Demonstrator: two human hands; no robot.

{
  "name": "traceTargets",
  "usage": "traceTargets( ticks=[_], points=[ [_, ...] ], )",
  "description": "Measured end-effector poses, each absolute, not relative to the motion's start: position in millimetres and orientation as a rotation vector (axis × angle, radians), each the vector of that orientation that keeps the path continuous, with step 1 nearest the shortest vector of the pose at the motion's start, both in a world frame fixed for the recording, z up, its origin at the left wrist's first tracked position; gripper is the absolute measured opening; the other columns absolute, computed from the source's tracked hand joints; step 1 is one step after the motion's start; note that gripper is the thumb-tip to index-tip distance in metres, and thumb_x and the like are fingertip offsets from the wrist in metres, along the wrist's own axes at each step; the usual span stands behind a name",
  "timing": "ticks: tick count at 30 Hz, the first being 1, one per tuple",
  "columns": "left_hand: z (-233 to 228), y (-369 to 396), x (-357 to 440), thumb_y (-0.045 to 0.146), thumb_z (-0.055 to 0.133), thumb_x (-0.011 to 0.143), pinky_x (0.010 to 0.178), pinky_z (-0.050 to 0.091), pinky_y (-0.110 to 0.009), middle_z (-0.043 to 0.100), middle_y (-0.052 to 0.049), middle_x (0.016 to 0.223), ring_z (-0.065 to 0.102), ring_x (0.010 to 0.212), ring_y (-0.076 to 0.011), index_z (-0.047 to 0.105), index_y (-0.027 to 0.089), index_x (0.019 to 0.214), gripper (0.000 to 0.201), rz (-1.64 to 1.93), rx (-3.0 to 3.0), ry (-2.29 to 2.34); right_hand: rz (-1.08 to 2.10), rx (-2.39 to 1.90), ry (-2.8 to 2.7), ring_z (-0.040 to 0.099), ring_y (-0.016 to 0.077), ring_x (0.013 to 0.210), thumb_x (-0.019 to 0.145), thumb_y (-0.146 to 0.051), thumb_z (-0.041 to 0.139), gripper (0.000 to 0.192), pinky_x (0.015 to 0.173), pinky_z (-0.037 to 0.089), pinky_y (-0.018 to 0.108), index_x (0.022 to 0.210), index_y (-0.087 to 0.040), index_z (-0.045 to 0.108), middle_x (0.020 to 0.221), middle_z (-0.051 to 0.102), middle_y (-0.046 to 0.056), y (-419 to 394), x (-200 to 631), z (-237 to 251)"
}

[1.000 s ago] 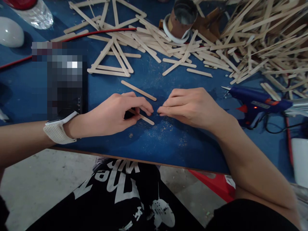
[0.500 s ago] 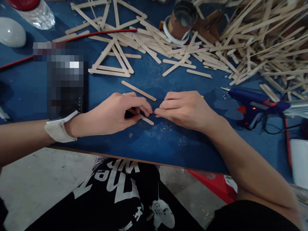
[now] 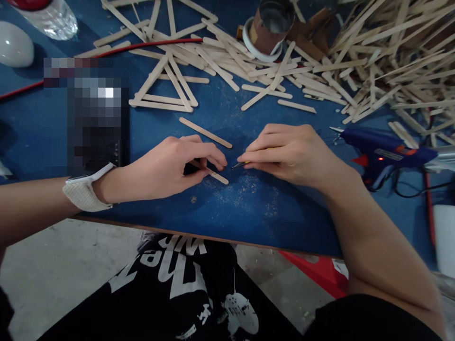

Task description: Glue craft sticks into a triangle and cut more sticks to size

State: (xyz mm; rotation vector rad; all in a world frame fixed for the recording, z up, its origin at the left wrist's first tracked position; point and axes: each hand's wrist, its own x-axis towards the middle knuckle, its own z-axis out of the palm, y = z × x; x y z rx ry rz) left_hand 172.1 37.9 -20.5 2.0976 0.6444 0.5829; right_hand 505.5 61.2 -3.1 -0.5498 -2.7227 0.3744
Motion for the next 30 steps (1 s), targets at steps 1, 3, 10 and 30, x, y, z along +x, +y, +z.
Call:
traceTargets(
  ticks=[1,3,10,30],
  points=[
    [-20.4,37.7,172.1,-0.013,0.062,0.103,0.088,0.069,-0.024,0.093,-0.005,0.123,0.088,0.114,-0.0179,0.084,0.019,0.129,0.047,0.581,2.096,0.645,0.39,-0.551,-2.724,0.081,0.0218,0.095,0.117,-0.02,0.084,0.023,0.08,0.067,0.038,0.136,-0.031,0.087,0.12,0.094,0.003,61.8,504.9,-3.5],
    [-20.1,37.5,172.2,-0.013,0.063,0.103,0.09,0.07,-0.024,0.094,-0.004,0.123,0.088,0.115,-0.0179,0.084,0.019,0.128,0.046,0.581,2.099,0.649,0.42,-0.569,-2.728,0.081,0.0219,0.096,0.118,-0.023,0.083,0.019,0.081,0.068,0.038,0.133,-0.032,0.089,0.118,0.094,0.003,62.8,503.8,-4.3],
    [-18.3,37.7,172.5,-0.017,0.063,0.096,0.088,0.068,-0.023,0.094,-0.002,0.118,0.089,0.11,-0.0167,0.086,0.019,0.124,0.05,0.619,2.128,0.666,0.398,-0.498,-2.705,0.079,0.0208,0.096,0.116,-0.019,0.084,0.017,0.079,0.065,0.035,0.13,-0.027,0.087,0.119,0.093,0.003,64.3,501.0,-6.7],
    [-16.0,37.5,171.6,-0.008,0.067,0.102,0.096,0.072,-0.027,0.096,0.0,0.119,0.09,0.111,-0.018,0.092,0.022,0.125,0.045,0.567,2.143,0.717,0.312,-0.517,-2.719,0.08,0.0204,0.095,0.118,-0.02,0.082,0.009,0.077,0.063,0.035,0.125,-0.023,0.087,0.115,0.093,0.004,62.9,500.1,-9.7]
  ],
)
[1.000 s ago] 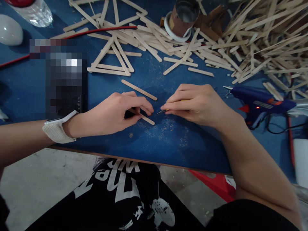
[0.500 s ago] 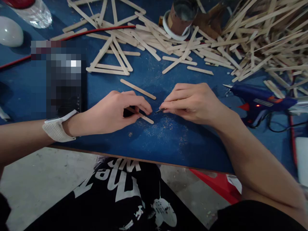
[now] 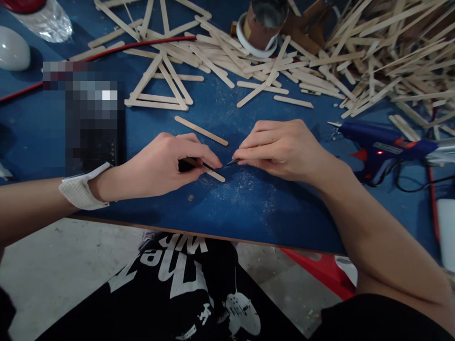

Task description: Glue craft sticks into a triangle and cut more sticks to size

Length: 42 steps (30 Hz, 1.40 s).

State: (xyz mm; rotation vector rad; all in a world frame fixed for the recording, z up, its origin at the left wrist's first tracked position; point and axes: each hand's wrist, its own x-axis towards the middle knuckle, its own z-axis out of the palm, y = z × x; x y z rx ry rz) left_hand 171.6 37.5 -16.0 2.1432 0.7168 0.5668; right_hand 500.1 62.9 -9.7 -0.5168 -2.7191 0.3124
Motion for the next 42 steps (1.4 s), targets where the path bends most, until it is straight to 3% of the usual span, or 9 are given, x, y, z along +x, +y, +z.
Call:
traceTargets(
  ticks=[9,19,29,42],
  points=[
    [-19,38,170,-0.004,0.071,0.106,0.094,0.071,-0.028,0.097,0.002,0.119,0.088,0.112,-0.0188,0.095,0.025,0.13,0.045,0.603,2.157,0.705,0.159,-0.473,-2.799,0.081,0.0232,0.099,0.121,-0.025,0.079,0.013,0.076,0.061,0.039,0.13,-0.021,0.086,0.121,0.092,0.007,59,494,-6],
    [-19,37,171,-0.007,0.075,0.102,0.088,0.07,-0.026,0.097,0.003,0.115,0.089,0.11,-0.0185,0.095,0.024,0.127,0.044,0.613,2.141,0.71,0.356,-0.565,-2.8,0.086,0.0239,0.108,0.124,-0.026,0.072,0.024,0.081,0.066,0.037,0.136,-0.033,0.091,0.116,0.092,0.001,59,498,-17],
    [-16,37,170,-0.004,0.073,0.104,0.09,0.07,-0.027,0.097,0.0,0.116,0.088,0.111,-0.0193,0.096,0.023,0.125,0.041,0.599,2.108,0.721,0.337,-0.549,-2.772,0.082,0.0212,0.099,0.122,-0.021,0.073,0.02,0.077,0.061,0.033,0.129,-0.03,0.09,0.109,0.09,0.0,57,491,-17],
    [-17,36,171,-0.002,0.073,0.101,0.087,0.07,-0.027,0.096,-0.001,0.109,0.089,0.106,-0.0201,0.097,0.026,0.121,0.042,0.601,2.111,0.747,0.273,-0.587,-2.802,0.08,0.0208,0.097,0.123,-0.023,0.071,0.023,0.075,0.061,0.034,0.134,-0.032,0.089,0.108,0.089,-0.001,55,490,-20]
  ],
)
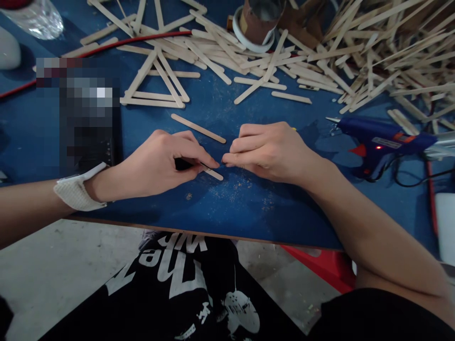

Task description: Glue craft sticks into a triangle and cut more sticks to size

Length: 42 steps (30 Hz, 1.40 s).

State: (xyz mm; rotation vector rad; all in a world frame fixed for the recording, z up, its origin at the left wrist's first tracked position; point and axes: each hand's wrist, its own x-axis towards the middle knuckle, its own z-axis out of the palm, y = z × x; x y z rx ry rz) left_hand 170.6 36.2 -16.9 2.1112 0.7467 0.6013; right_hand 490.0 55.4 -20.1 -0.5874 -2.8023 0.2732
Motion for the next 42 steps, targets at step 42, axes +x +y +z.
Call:
traceTargets(
  ticks=[42],
  points=[
    [-19.3,37.5,171.1,-0.003,0.072,0.099,0.088,0.07,-0.028,0.096,0.003,0.106,0.088,0.103,-0.0195,0.097,0.029,0.118,0.045,0.625,2.138,0.732,0.176,-0.616,-2.796,0.079,0.0188,0.091,0.121,-0.02,0.072,0.021,0.069,0.056,0.032,0.125,-0.031,0.09,0.101,0.087,-0.002,48.7,483.6,-21.9]
  ],
)
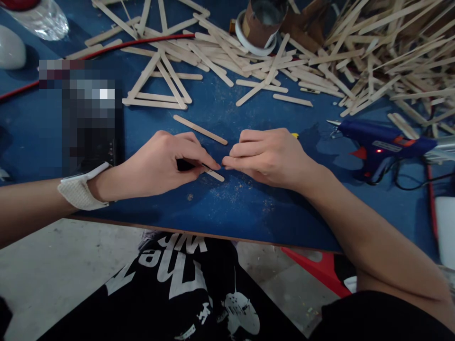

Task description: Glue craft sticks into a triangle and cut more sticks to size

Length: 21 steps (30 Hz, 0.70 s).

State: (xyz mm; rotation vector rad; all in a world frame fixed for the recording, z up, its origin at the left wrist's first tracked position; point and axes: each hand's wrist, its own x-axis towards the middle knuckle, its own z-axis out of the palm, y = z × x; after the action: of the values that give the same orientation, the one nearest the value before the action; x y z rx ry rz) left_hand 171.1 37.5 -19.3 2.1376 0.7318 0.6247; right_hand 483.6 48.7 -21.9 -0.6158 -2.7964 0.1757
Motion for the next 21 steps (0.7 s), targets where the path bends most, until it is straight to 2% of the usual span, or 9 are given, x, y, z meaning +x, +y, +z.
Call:
traceTargets(
  ticks=[4,11,17,21],
  points=[
    [-20,38,171,-0.004,0.073,0.099,0.086,0.068,-0.027,0.096,0.002,0.107,0.088,0.103,-0.0184,0.097,0.027,0.117,0.043,0.641,2.134,0.719,0.147,-0.603,-2.789,0.079,0.018,0.09,0.121,-0.018,0.072,0.02,0.069,0.055,0.033,0.121,-0.029,0.088,0.101,0.087,-0.002,47,482,-21],
    [-18,37,171,-0.001,0.073,0.1,0.09,0.07,-0.028,0.097,0.001,0.109,0.089,0.105,-0.0195,0.097,0.027,0.118,0.041,0.624,2.118,0.73,0.13,-0.635,-2.806,0.08,0.0193,0.09,0.123,-0.022,0.068,0.024,0.068,0.057,0.034,0.126,-0.031,0.089,0.101,0.088,-0.001,46,483,-22],
    [-18,39,170,-0.004,0.072,0.099,0.089,0.068,-0.026,0.095,0.0,0.105,0.09,0.1,-0.0179,0.095,0.024,0.108,0.037,0.62,2.112,0.741,0.005,-0.541,-2.792,0.074,0.0168,0.089,0.121,-0.013,0.07,0.023,0.065,0.047,0.035,0.11,-0.027,0.085,0.1,0.086,-0.003,41,468,-18],
    [-18,40,170,-0.004,0.072,0.099,0.089,0.068,-0.025,0.095,0.0,0.105,0.09,0.098,-0.0169,0.095,0.023,0.11,0.037,0.621,2.127,0.736,0.024,-0.522,-2.791,0.073,0.017,0.092,0.122,-0.017,0.072,0.018,0.066,0.047,0.035,0.118,-0.027,0.086,0.105,0.087,-0.004,43,469,-16]
  ],
)
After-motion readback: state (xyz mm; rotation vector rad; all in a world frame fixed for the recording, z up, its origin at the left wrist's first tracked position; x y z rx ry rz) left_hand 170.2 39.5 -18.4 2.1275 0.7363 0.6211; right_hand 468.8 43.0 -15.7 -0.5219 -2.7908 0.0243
